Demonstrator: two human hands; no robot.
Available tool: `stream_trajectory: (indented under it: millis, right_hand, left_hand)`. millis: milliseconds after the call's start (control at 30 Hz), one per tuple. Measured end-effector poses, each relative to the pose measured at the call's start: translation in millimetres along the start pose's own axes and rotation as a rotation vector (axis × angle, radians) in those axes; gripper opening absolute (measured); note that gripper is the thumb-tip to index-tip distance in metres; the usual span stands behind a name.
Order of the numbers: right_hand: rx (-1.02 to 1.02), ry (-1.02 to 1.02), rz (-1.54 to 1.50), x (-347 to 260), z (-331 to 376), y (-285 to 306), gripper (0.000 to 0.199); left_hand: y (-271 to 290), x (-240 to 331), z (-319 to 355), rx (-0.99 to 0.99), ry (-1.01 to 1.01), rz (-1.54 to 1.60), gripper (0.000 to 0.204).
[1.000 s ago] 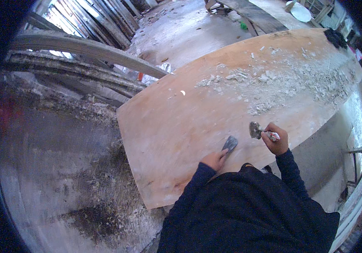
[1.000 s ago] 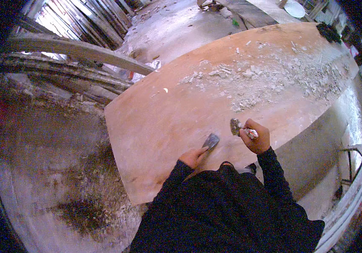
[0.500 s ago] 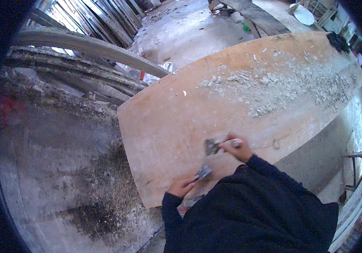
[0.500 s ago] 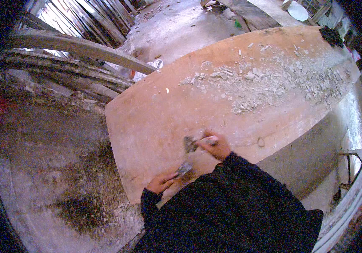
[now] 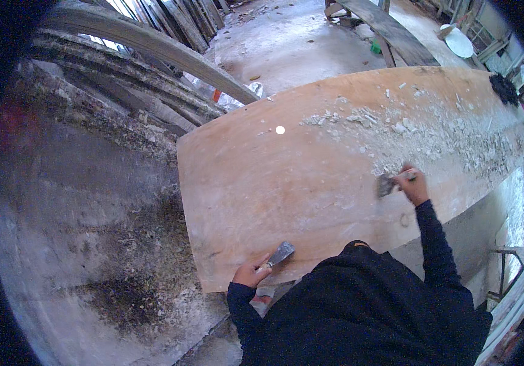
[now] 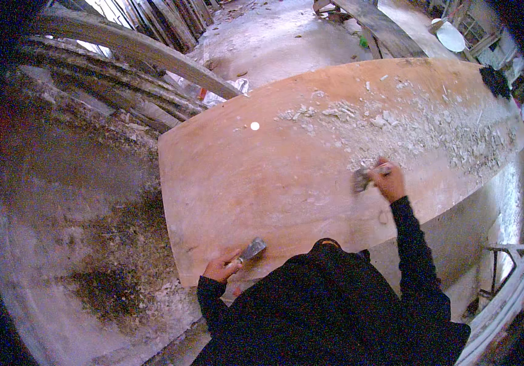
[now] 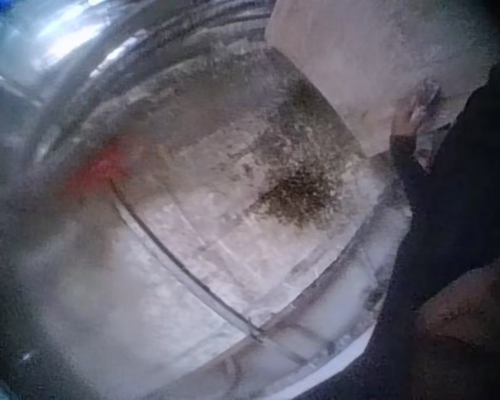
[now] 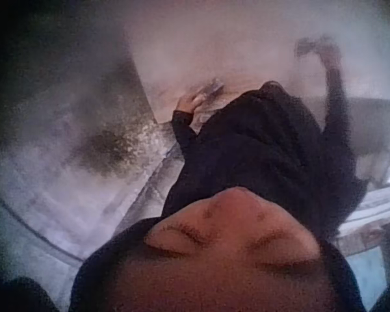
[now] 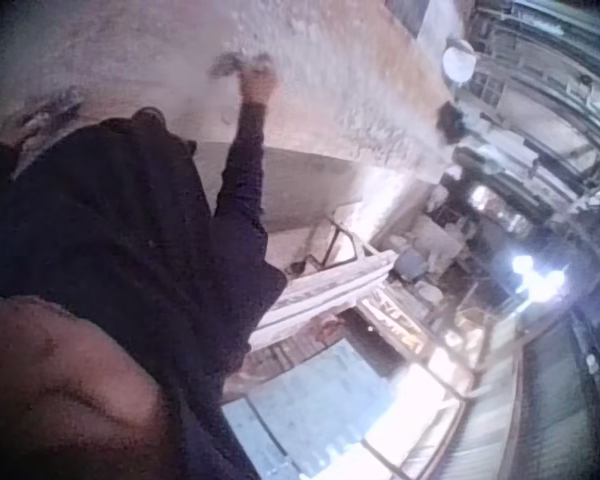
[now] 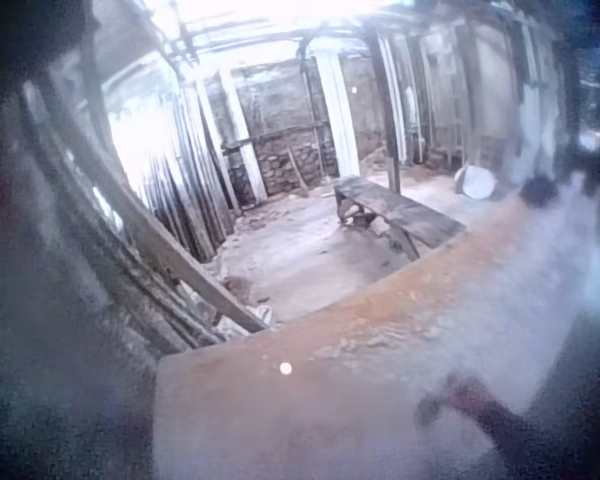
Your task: The person scrapes a white powdery residue from a large wooden board using a metal scraper held in the right hand. The person repeatedly scrapes different areas of the board, gathering the residue into a pile.
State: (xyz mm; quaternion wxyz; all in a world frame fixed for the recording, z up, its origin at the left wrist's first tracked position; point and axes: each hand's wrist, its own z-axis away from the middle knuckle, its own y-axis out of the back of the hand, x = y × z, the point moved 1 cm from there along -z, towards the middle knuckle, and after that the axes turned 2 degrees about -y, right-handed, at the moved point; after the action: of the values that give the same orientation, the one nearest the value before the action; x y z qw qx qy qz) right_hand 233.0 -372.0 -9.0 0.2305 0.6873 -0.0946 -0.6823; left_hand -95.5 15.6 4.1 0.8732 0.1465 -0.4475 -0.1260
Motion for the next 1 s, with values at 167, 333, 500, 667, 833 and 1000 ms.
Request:
stream_trajectory:
  millis: [167,333,500,667,833,1000]
  right_hand:
    - [0.272,0.27,0.543,-57.8,-3.9,6.1,0.017]
    - [-0.232,0.308,-0.037,-72.3,13.9,-149.0,0.017]
    - [-0.422,0.407,-0.153,-123.7,14.6,-291.7,0.028]
    - [-0.337,0.324,-0.14,-139.9,-69.5,-357.2,0.029]
    - [-0.11,0.053,-0.411,-76.8,-183.6,-319.8,0.018]
    - [-0.027,-0.047,-0.404,-40.8,-181.0,-165.6,0.02]
  left_hand:
    - [-0.9,6.9,-1.4,0.08,-0.021,0.001,0.048]
    - [-1.4,28.0,-17.3,0.077,-0.125,-0.17,0.046]
    - [-8.5,51.7,-32.8,0.029,-0.033,-0.306,0.043]
    - [-16.9,43.7,-41.3,0.084,-0.111,-0.292,0.042]
    - [-2.3,54.9,-47.5,0.05,-0.032,-0.264,0.045]
    - [12.5,36.2,-39.8,0.281,-0.096,-0.103,0.042]
